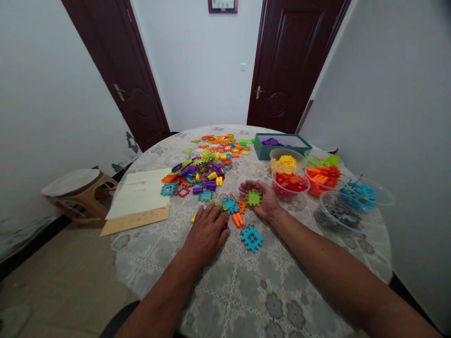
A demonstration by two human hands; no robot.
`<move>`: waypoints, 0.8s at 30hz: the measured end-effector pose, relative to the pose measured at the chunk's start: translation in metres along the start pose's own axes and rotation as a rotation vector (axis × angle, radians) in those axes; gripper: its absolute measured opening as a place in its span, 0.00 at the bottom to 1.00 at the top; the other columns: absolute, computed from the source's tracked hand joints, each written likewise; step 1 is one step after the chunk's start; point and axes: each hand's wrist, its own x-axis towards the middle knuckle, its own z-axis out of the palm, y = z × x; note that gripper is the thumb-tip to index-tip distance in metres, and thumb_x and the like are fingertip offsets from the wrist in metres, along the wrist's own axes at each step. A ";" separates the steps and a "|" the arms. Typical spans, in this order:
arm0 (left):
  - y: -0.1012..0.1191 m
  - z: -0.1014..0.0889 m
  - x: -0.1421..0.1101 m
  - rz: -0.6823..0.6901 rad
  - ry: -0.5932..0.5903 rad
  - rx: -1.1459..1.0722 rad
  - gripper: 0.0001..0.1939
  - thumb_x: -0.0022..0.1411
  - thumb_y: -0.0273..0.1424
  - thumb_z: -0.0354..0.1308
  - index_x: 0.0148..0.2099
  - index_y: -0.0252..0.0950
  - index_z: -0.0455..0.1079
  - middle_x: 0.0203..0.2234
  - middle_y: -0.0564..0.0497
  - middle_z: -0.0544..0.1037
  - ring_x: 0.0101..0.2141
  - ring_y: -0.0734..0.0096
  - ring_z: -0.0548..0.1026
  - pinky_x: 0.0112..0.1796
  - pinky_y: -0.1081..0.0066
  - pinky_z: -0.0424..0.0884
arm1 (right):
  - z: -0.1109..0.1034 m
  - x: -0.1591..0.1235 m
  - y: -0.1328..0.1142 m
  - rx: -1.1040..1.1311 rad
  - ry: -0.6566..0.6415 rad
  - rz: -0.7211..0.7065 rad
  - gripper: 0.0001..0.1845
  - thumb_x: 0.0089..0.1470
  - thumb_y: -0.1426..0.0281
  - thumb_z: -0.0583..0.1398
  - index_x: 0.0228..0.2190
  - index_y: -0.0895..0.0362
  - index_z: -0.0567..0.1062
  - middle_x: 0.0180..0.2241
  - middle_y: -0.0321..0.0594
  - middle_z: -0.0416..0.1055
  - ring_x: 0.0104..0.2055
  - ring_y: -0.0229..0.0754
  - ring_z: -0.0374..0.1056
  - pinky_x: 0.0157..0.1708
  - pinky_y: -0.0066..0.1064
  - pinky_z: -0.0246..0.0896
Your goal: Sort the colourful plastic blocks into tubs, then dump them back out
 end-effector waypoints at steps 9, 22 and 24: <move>-0.008 -0.008 -0.001 -0.047 0.118 -0.039 0.17 0.73 0.37 0.54 0.59 0.40 0.73 0.61 0.42 0.75 0.65 0.50 0.67 0.68 0.44 0.56 | -0.008 0.003 0.002 -0.044 0.005 -0.044 0.16 0.60 0.55 0.60 0.37 0.53 0.82 0.36 0.44 0.82 0.40 0.49 0.78 0.45 0.43 0.75; 0.002 -0.006 -0.003 -0.028 0.060 -0.115 0.21 0.73 0.38 0.55 0.64 0.43 0.70 0.67 0.44 0.71 0.70 0.49 0.60 0.70 0.40 0.47 | 0.007 -0.012 -0.002 -0.053 -0.041 -0.072 0.18 0.62 0.54 0.59 0.36 0.52 0.83 0.35 0.41 0.81 0.37 0.46 0.77 0.42 0.41 0.75; 0.003 -0.010 -0.002 -0.026 0.175 -0.217 0.20 0.73 0.36 0.55 0.63 0.41 0.70 0.64 0.42 0.73 0.68 0.52 0.65 0.70 0.44 0.54 | 0.011 -0.016 -0.003 -0.074 -0.033 -0.097 0.18 0.62 0.53 0.59 0.35 0.52 0.83 0.35 0.42 0.81 0.38 0.47 0.77 0.43 0.42 0.75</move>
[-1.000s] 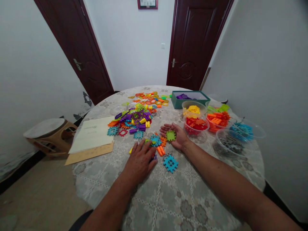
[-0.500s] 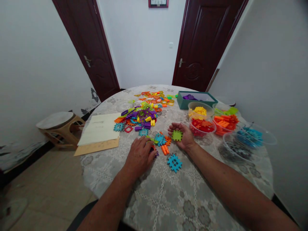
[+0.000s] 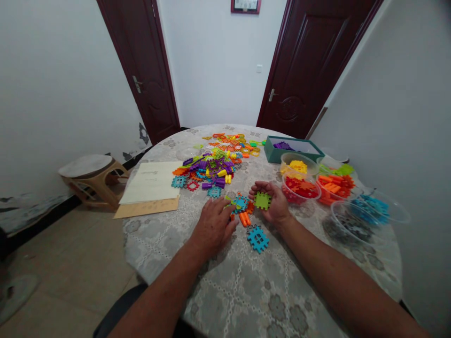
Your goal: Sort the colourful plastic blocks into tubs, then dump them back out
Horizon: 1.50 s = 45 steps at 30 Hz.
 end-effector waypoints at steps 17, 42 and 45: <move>0.016 0.000 0.016 -0.508 0.024 -1.143 0.40 0.59 0.34 0.68 0.71 0.38 0.59 0.43 0.46 0.80 0.29 0.72 0.76 0.29 0.72 0.71 | 0.072 -0.068 0.020 -0.515 -0.335 -0.371 0.19 0.72 0.55 0.54 0.43 0.51 0.81 0.43 0.43 0.80 0.48 0.49 0.77 0.51 0.44 0.73; -0.026 -0.031 0.019 -0.848 0.489 -1.574 0.22 0.53 0.18 0.56 0.50 0.35 0.71 0.39 0.43 0.82 0.39 0.63 0.84 0.43 0.62 0.83 | 0.016 -0.021 0.033 -1.599 -0.388 -0.777 0.10 0.67 0.70 0.59 0.48 0.53 0.78 0.51 0.48 0.78 0.56 0.54 0.71 0.60 0.53 0.63; -0.025 -0.031 0.019 -0.865 0.455 -1.570 0.23 0.53 0.18 0.56 0.52 0.35 0.71 0.39 0.43 0.82 0.40 0.63 0.84 0.45 0.61 0.83 | 0.020 -0.021 0.025 -1.502 -0.284 -0.798 0.10 0.69 0.69 0.58 0.47 0.53 0.78 0.45 0.46 0.79 0.50 0.51 0.73 0.54 0.48 0.68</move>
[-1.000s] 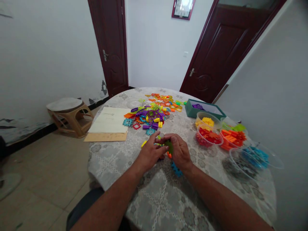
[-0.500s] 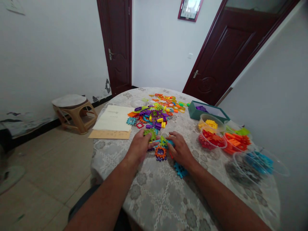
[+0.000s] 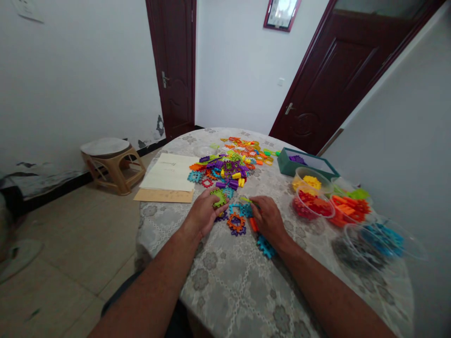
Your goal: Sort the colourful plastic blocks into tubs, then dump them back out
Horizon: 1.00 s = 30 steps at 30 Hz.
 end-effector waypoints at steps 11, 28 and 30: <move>-0.016 0.016 -0.023 -0.122 -0.186 0.031 0.23 0.61 0.28 0.67 0.57 0.36 0.69 0.40 0.44 0.81 0.39 0.65 0.82 0.41 0.67 0.81 | -0.007 -0.005 -0.034 0.061 0.061 -0.166 0.07 0.67 0.67 0.61 0.44 0.50 0.79 0.42 0.45 0.77 0.47 0.50 0.72 0.51 0.47 0.67; -0.012 0.017 -0.017 -0.105 -0.182 0.176 0.21 0.60 0.25 0.62 0.56 0.39 0.71 0.47 0.42 0.82 0.39 0.59 0.84 0.36 0.58 0.85 | -0.005 0.001 -0.041 0.092 -0.009 -0.191 0.15 0.67 0.62 0.60 0.51 0.55 0.77 0.51 0.49 0.76 0.53 0.49 0.70 0.58 0.47 0.66; -0.011 0.017 -0.016 -0.070 -0.180 0.156 0.19 0.61 0.24 0.62 0.54 0.38 0.71 0.47 0.41 0.82 0.41 0.58 0.84 0.39 0.56 0.85 | -0.007 0.001 -0.036 0.121 0.005 -0.167 0.15 0.67 0.64 0.60 0.52 0.54 0.77 0.51 0.47 0.76 0.53 0.48 0.70 0.58 0.46 0.67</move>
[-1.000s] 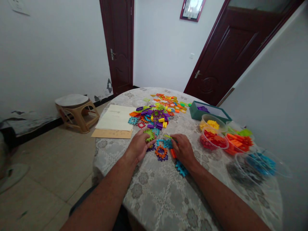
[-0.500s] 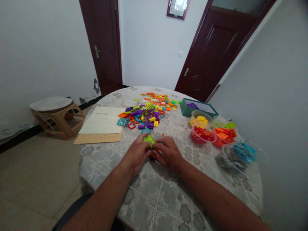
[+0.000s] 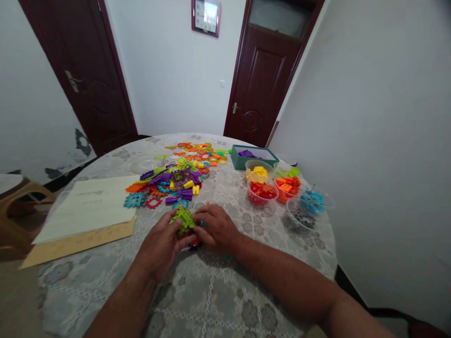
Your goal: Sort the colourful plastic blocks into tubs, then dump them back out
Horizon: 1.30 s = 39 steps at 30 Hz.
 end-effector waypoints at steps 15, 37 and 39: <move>0.027 -0.033 0.018 0.151 0.265 -0.261 0.11 0.56 0.18 0.56 0.40 0.36 0.67 0.36 0.47 0.80 0.39 0.62 0.83 0.41 0.60 0.84 | -0.020 -0.016 0.054 -0.016 -0.235 0.203 0.20 0.61 0.64 0.66 0.54 0.54 0.77 0.52 0.49 0.78 0.56 0.52 0.71 0.59 0.48 0.65; 0.026 -0.036 0.015 0.143 0.217 -0.225 0.11 0.55 0.18 0.58 0.40 0.36 0.67 0.37 0.47 0.79 0.36 0.66 0.83 0.40 0.61 0.85 | -0.020 -0.019 0.068 0.007 -0.074 0.294 0.26 0.58 0.69 0.60 0.58 0.55 0.74 0.54 0.49 0.77 0.55 0.51 0.74 0.59 0.48 0.68; 0.025 -0.036 0.015 0.147 0.215 -0.219 0.11 0.55 0.18 0.58 0.39 0.35 0.66 0.37 0.47 0.79 0.36 0.66 0.83 0.40 0.61 0.84 | -0.022 -0.019 0.066 0.014 -0.084 0.260 0.27 0.58 0.70 0.60 0.59 0.54 0.73 0.56 0.49 0.76 0.58 0.52 0.73 0.61 0.49 0.66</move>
